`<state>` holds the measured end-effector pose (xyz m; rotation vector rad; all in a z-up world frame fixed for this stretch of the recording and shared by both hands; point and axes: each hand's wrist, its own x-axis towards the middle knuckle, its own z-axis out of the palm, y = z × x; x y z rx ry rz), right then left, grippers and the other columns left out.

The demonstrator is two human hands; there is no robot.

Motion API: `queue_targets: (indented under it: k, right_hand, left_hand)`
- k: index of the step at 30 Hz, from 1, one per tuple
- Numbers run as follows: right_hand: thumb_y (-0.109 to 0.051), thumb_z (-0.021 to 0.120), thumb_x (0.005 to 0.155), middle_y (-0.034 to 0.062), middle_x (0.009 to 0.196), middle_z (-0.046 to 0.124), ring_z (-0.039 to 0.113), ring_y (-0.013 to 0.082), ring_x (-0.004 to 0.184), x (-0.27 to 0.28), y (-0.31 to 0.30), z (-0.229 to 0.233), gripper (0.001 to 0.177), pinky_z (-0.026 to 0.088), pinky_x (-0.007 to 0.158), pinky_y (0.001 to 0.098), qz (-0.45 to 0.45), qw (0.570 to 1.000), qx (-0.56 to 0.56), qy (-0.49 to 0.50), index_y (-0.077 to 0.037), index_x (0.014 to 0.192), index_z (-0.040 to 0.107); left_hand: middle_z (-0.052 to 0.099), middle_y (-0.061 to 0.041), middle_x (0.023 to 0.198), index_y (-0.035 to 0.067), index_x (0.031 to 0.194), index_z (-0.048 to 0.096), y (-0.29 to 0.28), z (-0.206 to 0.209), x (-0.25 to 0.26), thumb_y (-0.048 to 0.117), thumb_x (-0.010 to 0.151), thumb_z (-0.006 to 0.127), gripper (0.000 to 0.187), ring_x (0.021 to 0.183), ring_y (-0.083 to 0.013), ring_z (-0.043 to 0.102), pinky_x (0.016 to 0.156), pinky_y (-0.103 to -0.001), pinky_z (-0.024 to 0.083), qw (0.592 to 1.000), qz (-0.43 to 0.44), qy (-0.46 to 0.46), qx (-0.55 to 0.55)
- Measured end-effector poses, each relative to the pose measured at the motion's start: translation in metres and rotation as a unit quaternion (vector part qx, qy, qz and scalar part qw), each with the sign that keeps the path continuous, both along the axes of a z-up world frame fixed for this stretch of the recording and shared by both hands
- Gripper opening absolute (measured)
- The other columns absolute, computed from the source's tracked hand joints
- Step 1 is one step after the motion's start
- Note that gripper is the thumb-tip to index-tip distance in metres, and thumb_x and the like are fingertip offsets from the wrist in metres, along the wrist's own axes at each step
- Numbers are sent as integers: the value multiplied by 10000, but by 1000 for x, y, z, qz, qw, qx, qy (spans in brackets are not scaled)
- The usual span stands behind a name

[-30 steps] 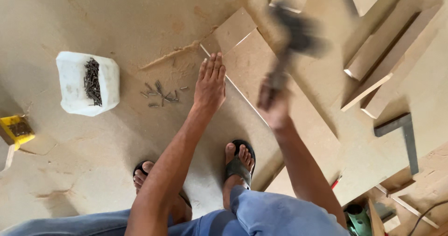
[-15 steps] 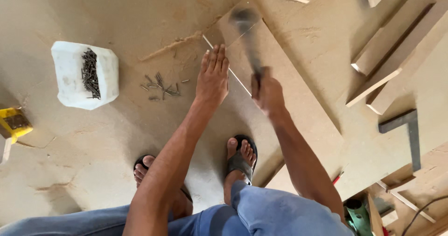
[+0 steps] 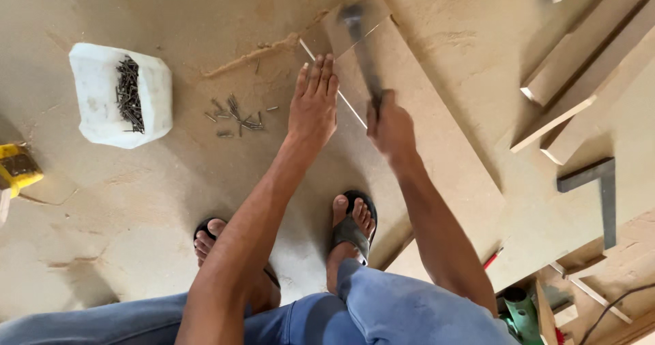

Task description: The person hammers nails into several wood pieces using a hammer, applies white glue to the surfaces with their finger, and joins the pieces together on a larger wooden frame.

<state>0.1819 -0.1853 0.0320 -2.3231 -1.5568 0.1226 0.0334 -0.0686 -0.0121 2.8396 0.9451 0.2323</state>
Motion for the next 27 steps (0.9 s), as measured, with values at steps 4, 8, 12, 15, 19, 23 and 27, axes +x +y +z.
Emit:
queue_targets:
  k: [4,8,12,15,19,23,27]
  right_hand:
    - [-507,457,1114,-11,670,556,541,66,540,6,-1,18,449,423,448,246,-36,924,134,355,-64,1056,504]
    - [-639,480,1088,-34,589,497,464,32,381,9,-8,88,565,366,303,183,-38,612,256,747,-82,1008,532]
    - [-562,531,1081,-12,647,525,499,73,470,-10,-30,95,509,402,389,238,-1,884,339,323,-52,1070,525]
    - [-503,555,1065,-8,675,542,521,91,518,-5,-9,42,474,418,441,270,-57,788,223,572,-33,1118,534]
    - [-330,532,1144,-15,700,553,538,93,559,12,8,38,280,413,471,316,-51,987,87,129,-53,1107,512]
    - [-437,519,1153,0,661,547,509,94,474,4,3,87,374,393,399,266,-58,677,345,648,-72,1073,500]
    - [-349,549,1174,92,696,586,569,220,553,-9,-9,80,313,452,495,371,-53,964,160,206,-41,1162,491]
  left_hand:
    - [334,-210,1625,-44,1429,539,6,6,9,192,914,583,569,1524,-357,252,1246,-508,174,999,-26,22,4]
    - [338,-170,1661,-12,1429,542,-2,-3,1,166,994,574,472,1560,-296,252,1286,-492,174,999,4,-33,-8]
    - [341,-164,1668,-16,1420,538,2,-4,1,167,1014,577,447,1565,-289,262,1295,-493,176,999,4,-39,-23]
    - [341,-163,1675,-11,1428,533,2,0,-5,160,974,600,490,1569,-289,268,1298,-479,181,1000,-1,-16,-10]
    - [342,-189,1628,-54,1456,512,4,-1,-2,174,883,635,630,1534,-333,264,1256,-499,186,999,-13,-28,-30]
    - [326,-176,1654,-27,1490,514,17,-14,5,165,924,625,608,1547,-308,245,1263,-510,168,999,7,-35,37]
    - [298,-142,1699,-1,1458,527,2,-22,-1,157,988,614,503,1585,-279,219,1302,-491,145,1000,-4,-24,-2]
